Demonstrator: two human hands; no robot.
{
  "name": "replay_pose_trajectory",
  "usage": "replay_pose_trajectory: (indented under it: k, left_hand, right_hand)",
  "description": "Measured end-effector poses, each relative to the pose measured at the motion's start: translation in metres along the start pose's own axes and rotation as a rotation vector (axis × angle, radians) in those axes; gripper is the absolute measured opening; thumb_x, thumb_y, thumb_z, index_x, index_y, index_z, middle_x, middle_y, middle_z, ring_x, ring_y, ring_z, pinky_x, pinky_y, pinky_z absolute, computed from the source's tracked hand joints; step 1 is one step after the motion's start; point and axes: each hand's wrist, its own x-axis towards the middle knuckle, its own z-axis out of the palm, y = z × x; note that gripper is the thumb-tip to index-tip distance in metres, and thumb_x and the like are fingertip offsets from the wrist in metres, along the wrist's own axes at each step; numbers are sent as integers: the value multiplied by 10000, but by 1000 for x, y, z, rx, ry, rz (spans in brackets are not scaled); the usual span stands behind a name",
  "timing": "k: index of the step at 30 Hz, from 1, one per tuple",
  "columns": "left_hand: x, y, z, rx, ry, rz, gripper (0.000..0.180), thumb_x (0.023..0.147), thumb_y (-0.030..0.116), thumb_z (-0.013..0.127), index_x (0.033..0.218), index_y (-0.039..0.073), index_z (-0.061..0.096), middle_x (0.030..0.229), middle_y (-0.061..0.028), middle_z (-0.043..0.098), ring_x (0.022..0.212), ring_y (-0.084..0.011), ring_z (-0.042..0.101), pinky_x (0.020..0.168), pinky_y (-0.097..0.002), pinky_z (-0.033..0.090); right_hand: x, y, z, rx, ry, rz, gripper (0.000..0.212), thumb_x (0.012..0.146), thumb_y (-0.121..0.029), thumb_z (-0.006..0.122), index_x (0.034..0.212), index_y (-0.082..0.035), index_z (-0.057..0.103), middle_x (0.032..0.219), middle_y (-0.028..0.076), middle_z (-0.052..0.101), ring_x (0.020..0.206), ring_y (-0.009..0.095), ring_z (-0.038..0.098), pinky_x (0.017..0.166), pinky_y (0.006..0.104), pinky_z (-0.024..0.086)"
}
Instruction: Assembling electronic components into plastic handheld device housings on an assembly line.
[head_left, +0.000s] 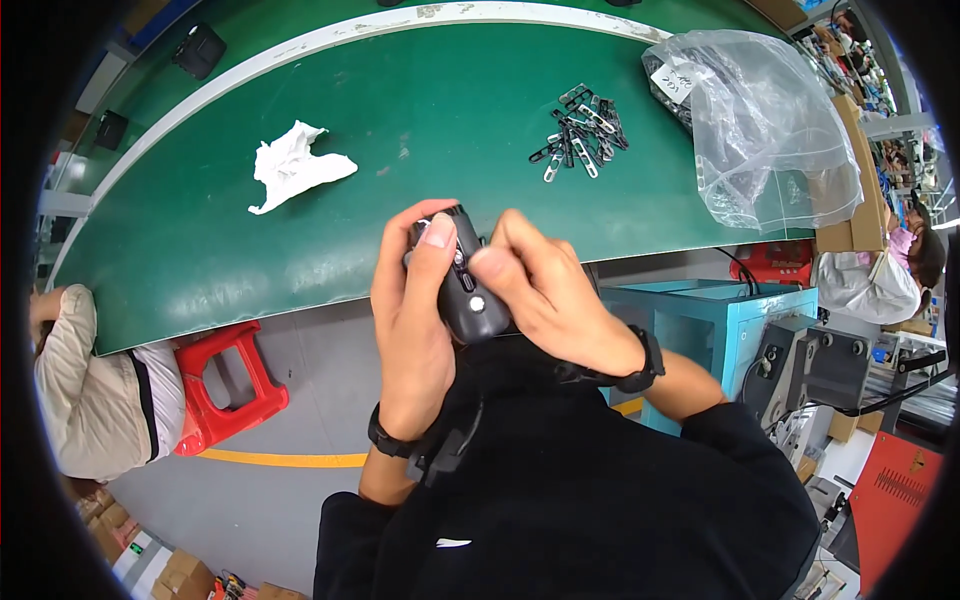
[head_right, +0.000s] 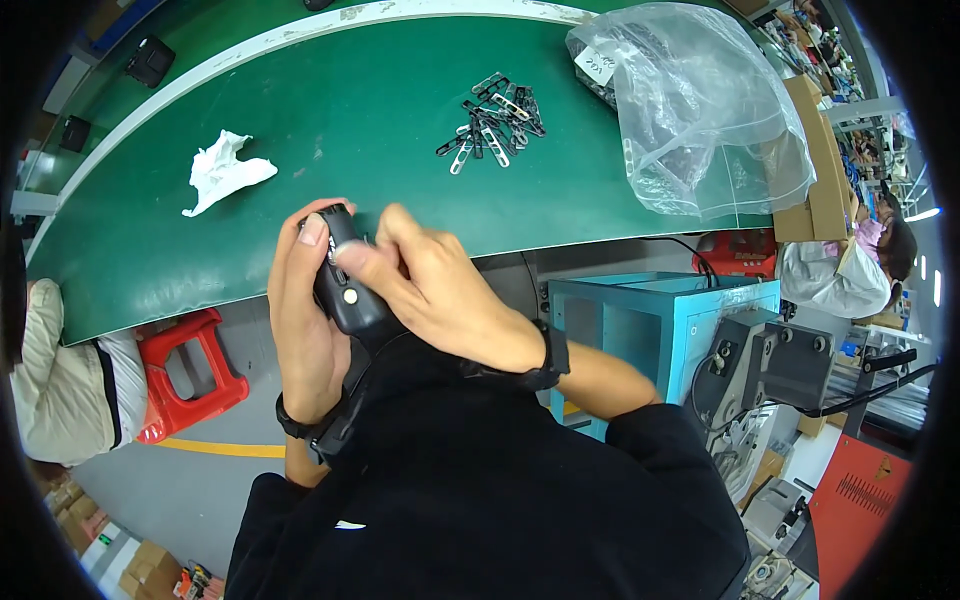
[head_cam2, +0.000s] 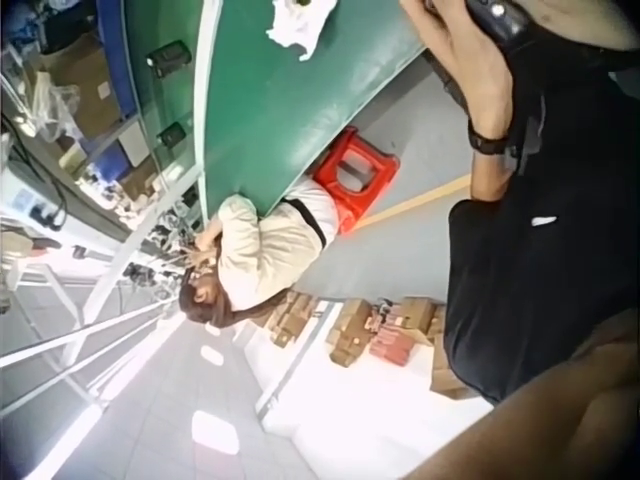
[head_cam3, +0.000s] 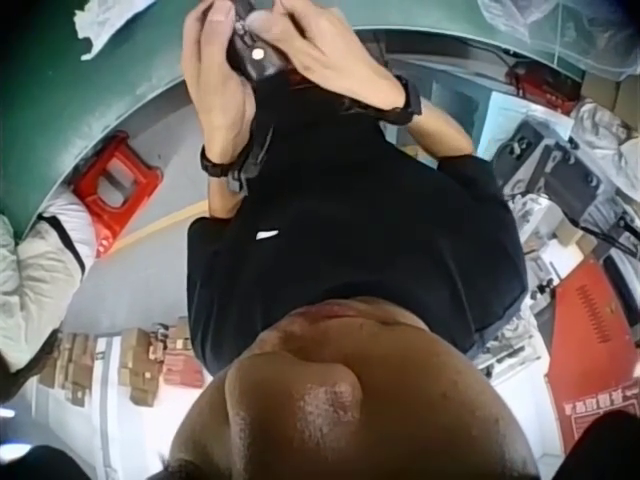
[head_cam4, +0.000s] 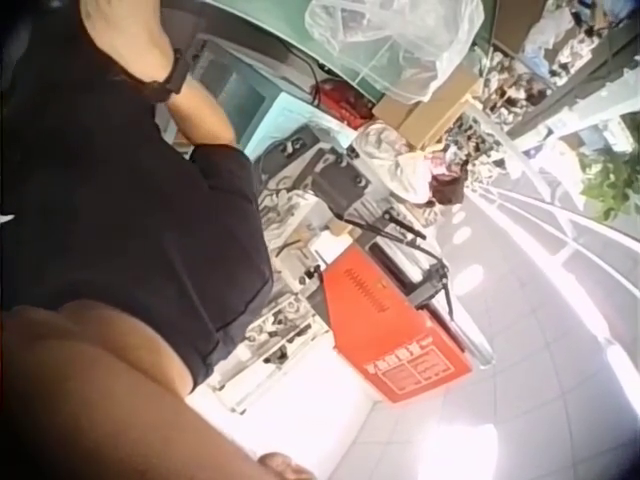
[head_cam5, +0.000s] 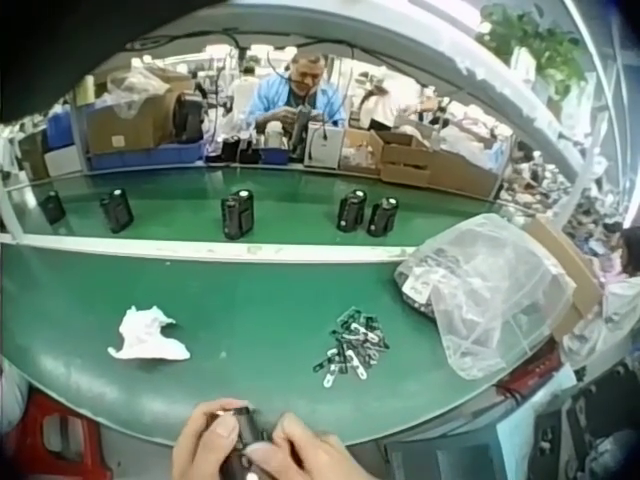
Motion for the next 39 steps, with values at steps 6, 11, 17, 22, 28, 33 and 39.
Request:
replay_pose_trajectory:
  k: [6,11,17,22,28,33,39]
  left_hand:
    - [-7,-14,1,40,94,74,362,1035,260,467,1273,-7,523,1152,-82,568,997,-130,557,867,-277,459]
    - [-19,-31,-7,222,198,366,364,1033,233,471,1311,-1,482,1255,-118,520,1081,-172,538,916,-315,446]
    - [-43,-31,-16,436,322,456,374,1004,173,523,1318,-21,459,1342,-173,469,1231,-249,468,1050,-373,373]
    - [-58,-45,-34,512,360,381,403,971,127,579,1328,-12,455,1329,-160,475,1186,-230,500,1030,-365,390]
    - [-64,-48,-44,407,271,151,545,884,57,679,1367,1,434,1258,-127,521,1087,-189,546,950,-326,439]
    - [-48,-67,-32,301,232,90,680,826,78,695,1424,-4,383,1186,-125,566,1051,-186,564,905,-301,458]
    - [-39,-103,-35,348,253,272,712,790,117,651,1442,-29,406,1178,-157,591,996,-198,591,884,-299,472]
  right_hand:
    - [-22,-3,41,651,192,-18,446,1059,-345,442,1340,-1,400,1275,131,521,1189,182,497,1006,347,401]
    - [-20,-2,70,734,241,-167,546,1056,-326,448,1468,-4,290,1421,149,431,1308,212,433,1098,346,341]
    - [-24,0,85,841,161,-131,495,1047,-289,471,1423,4,340,1347,125,497,1243,189,476,1065,334,368]
    - [-20,22,98,900,91,16,427,1030,-325,478,1309,-4,456,1176,87,582,1082,159,549,943,294,433]
    - [3,82,98,1337,-113,344,495,995,-507,431,1000,-39,592,799,50,622,573,119,537,538,238,425]
    - [25,121,116,1546,-359,278,556,977,-572,358,900,-83,611,736,26,629,519,134,536,496,242,423]
    - [38,107,117,1528,-104,483,587,999,-589,354,1118,-78,615,976,52,686,772,133,656,639,262,529]
